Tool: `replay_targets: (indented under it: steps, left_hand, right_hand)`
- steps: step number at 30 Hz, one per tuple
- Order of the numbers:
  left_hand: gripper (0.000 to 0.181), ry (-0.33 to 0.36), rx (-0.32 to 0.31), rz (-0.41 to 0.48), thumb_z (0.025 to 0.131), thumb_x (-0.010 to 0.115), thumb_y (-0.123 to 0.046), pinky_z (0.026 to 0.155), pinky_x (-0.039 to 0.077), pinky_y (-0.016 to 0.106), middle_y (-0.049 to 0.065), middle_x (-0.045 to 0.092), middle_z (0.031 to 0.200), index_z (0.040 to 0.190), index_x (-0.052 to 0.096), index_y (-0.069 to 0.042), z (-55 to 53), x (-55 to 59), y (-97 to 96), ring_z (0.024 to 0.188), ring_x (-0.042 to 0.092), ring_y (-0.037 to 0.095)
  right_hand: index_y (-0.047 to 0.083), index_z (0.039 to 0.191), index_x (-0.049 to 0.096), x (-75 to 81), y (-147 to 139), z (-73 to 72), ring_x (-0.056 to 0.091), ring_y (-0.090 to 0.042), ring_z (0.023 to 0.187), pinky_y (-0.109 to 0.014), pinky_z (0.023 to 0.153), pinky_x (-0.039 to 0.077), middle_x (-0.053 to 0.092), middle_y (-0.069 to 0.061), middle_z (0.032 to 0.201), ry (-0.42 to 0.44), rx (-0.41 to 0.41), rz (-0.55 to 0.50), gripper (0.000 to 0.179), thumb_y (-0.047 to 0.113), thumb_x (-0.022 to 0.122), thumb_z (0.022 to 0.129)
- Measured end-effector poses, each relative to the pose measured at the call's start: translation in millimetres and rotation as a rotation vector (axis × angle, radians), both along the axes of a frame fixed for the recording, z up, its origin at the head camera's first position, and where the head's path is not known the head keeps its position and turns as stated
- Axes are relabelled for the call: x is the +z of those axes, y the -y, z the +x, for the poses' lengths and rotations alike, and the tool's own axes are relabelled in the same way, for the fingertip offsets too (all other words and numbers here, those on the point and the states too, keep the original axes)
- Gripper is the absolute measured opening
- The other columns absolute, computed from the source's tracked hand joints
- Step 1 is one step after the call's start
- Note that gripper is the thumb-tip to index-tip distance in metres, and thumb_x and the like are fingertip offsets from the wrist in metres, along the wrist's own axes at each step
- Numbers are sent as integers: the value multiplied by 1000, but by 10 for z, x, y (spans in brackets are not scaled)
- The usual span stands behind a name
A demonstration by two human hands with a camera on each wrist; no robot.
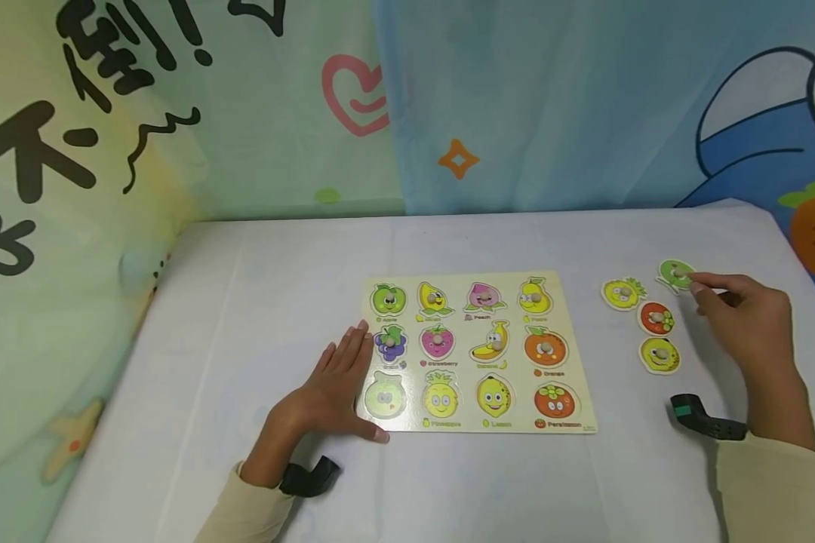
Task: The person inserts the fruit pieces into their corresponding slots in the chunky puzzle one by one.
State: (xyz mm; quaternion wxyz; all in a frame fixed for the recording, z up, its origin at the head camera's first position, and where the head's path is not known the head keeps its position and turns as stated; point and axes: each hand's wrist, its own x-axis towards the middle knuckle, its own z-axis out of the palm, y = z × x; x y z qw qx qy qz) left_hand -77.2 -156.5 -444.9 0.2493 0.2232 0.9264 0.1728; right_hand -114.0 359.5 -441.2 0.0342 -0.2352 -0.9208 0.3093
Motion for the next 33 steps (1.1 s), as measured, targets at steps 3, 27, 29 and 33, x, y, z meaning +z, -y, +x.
replay_targets:
  steps: [3, 27, 29, 33]
  left_hand:
    - [142, -1, 1, 12, 59, 86, -60, 116, 0, 44, 4, -16, 161, 156, -4, -7, 3, -10, -2, 146, -16, 18]
    - [140, -17, 7, 9, 59, 87, -58, 117, 1, 45, 7, -12, 162, 156, 0, -5, 28, 32, -2, 147, -13, 21]
    - [141, -18, 7, 3, 59, 86, -59, 117, 1, 44, 6, -13, 162, 156, -1, -6, 26, 22, -2, 146, -13, 20]
    - [141, -20, 6, -1, 58, 86, -60, 117, 0, 44, 5, -13, 162, 156, -1, -7, 20, -2, -10, 146, -14, 19]
  right_hand:
    - [8, 139, 55, -42, -55, -57, 52, -18, 81, -13, 57, 39, 53, -16, 129, -22, -15, 18, 42, 28, 49, 102]
    - [-5, 133, 54, -215, -248, -361, 40, -47, 104, -60, 82, 41, 44, -33, 127, 72, 275, 90, 37, 10, 52, 99]
    - [-7, 129, 56, -203, -249, -365, 41, -46, 101, -59, 79, 42, 45, -33, 122, 88, 301, 106, 35, 10, 54, 99]
    - [-8, 124, 57, -188, -249, -348, 44, -45, 98, -54, 74, 43, 49, -31, 117, 117, 319, 112, 33, 13, 55, 99]
